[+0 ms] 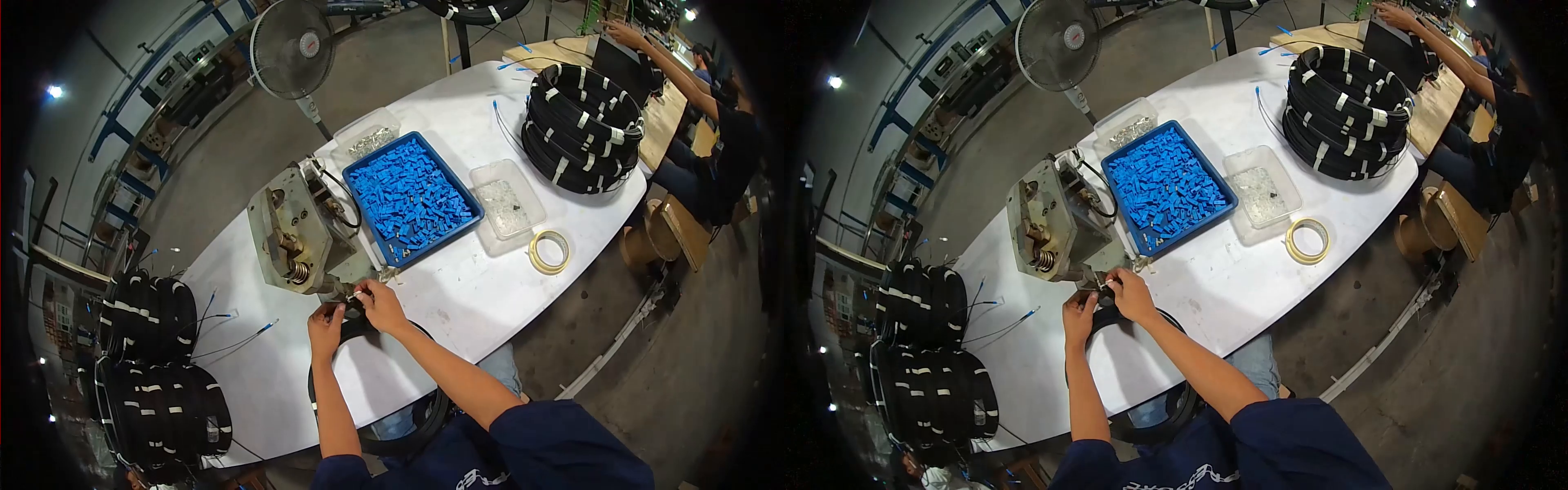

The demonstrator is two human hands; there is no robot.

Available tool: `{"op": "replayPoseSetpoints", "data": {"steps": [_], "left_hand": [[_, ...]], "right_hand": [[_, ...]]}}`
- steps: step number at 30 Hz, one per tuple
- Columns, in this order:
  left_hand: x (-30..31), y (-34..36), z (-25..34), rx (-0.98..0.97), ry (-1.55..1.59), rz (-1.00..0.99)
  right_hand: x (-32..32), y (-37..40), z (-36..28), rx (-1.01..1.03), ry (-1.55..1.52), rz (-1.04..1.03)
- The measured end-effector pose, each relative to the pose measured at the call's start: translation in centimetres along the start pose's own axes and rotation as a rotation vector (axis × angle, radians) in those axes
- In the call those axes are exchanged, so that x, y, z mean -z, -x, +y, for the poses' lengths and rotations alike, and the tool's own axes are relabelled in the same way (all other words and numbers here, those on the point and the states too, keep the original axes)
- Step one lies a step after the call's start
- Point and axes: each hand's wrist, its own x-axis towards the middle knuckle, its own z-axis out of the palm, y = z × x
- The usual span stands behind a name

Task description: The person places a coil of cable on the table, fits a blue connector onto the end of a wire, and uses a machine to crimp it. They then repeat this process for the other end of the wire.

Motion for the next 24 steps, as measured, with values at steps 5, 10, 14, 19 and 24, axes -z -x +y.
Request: {"op": "replayPoseSetpoints", "data": {"steps": [5,10,14,19,24], "left_hand": [[0.2,1.0,0.3,0.095,0.207,-0.077],[-0.9,1.5,0.7,0.054,0.254,-0.154],[-3.2,0.8,0.4,-0.052,0.224,-0.227],[-6.2,0.7,4.5,-0.065,0.112,-0.284],[-8.6,0.2,6.7,-0.147,0.045,-0.176]], "right_hand": [[0.2,1.2,0.4,0.115,0.14,0.037],[2.1,2.1,-0.7,0.188,0.033,0.058],[4.9,2.6,-1.4,0.128,0.025,0.072],[8.2,2.7,-1.8,0.143,0.049,0.177],[9.8,2.6,-1.4,0.141,0.028,0.217]]}}
